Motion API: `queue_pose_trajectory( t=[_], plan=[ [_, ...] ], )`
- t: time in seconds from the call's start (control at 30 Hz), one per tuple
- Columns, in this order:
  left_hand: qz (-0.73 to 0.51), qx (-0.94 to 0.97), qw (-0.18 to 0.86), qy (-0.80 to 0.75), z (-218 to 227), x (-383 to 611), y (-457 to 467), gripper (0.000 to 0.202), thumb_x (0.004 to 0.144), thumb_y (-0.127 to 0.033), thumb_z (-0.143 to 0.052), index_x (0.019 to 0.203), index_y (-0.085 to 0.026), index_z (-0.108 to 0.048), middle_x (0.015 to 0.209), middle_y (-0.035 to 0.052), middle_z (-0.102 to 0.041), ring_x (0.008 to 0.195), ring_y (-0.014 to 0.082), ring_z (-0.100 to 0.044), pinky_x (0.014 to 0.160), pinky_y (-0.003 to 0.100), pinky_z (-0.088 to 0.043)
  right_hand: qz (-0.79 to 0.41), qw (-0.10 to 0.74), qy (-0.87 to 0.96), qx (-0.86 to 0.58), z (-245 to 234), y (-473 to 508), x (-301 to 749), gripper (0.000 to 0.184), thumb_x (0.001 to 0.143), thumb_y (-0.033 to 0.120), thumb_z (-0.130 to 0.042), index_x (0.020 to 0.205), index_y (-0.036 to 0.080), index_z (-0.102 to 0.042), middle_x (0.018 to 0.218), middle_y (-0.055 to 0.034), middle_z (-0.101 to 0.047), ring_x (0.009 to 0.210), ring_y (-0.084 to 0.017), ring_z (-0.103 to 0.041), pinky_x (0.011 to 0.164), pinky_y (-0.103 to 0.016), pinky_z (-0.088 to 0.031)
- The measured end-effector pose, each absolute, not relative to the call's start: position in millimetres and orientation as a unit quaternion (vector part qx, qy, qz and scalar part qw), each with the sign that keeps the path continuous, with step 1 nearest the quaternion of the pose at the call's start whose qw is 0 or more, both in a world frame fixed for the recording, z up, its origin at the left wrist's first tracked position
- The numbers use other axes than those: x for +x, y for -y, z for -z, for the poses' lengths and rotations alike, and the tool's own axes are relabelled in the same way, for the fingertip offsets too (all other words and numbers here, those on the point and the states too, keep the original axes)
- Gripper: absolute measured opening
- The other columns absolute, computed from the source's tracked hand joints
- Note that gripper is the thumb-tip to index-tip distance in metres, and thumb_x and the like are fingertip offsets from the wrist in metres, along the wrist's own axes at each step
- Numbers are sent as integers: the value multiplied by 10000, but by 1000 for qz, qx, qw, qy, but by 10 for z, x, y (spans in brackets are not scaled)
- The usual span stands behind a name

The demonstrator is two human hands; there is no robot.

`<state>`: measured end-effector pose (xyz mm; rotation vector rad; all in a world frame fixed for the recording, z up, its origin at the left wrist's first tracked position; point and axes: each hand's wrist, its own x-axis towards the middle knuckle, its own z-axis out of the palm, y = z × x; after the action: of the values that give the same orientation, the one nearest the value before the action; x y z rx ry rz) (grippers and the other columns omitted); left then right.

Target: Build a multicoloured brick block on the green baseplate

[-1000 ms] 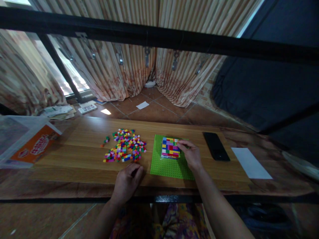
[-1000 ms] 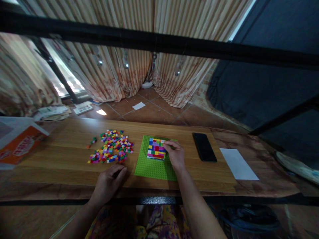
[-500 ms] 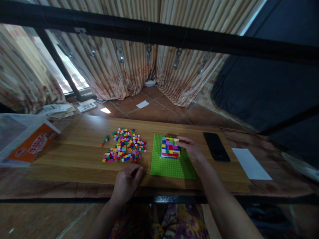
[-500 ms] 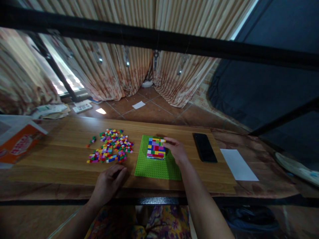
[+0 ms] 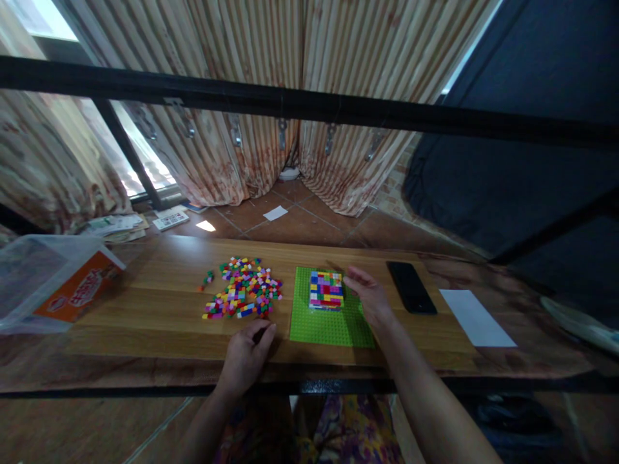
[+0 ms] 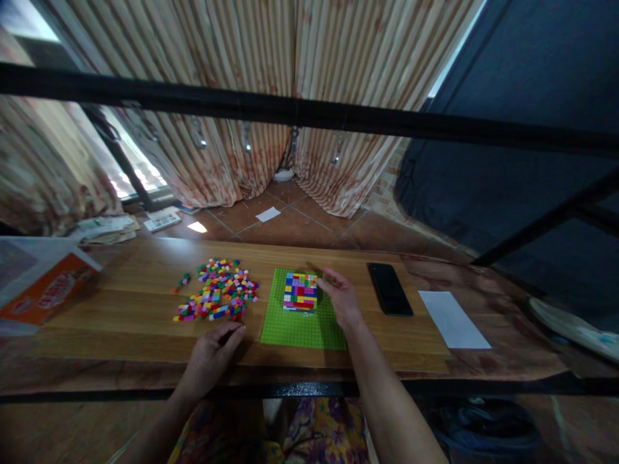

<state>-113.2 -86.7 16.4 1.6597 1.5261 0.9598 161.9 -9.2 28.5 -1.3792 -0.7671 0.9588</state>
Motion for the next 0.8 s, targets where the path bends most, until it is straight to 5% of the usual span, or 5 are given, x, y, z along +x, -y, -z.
queue_pose_trajectory(
  t=[0.1,0.33,0.8],
  plan=[
    [-412,555,423,-586,-174,-1018,900,302,782,-469,-601,791,-181,-690,706,14,-674,675,158,-607,630,249,-469,-366,634,344,-589,-339,315,1564,335,558,417,-812,829,234,-739,845,-27,-735,811,-191,-649,776,-364,-509],
    [-409,404,627,-526,-481,-589,1002,344,699,-457,-683,861,-153,-682,641,-31,-584,520,68,-446,482,185,-327,-350,501,591,-527,-550,1037,1167,180,826,323,-634,964,271,-737,990,-32,-711,911,-186,-640,819,-332,-504],
    [-392,433,657,-477,-643,-440,1120,335,695,-460,-710,777,-137,-670,570,-47,-515,486,53,-391,471,195,-314,-258,411,712,-508,-663,1281,1092,216,911,240,-544,1020,293,-722,927,-37,-663,896,-183,-608,776,-313,-493]
  ],
)
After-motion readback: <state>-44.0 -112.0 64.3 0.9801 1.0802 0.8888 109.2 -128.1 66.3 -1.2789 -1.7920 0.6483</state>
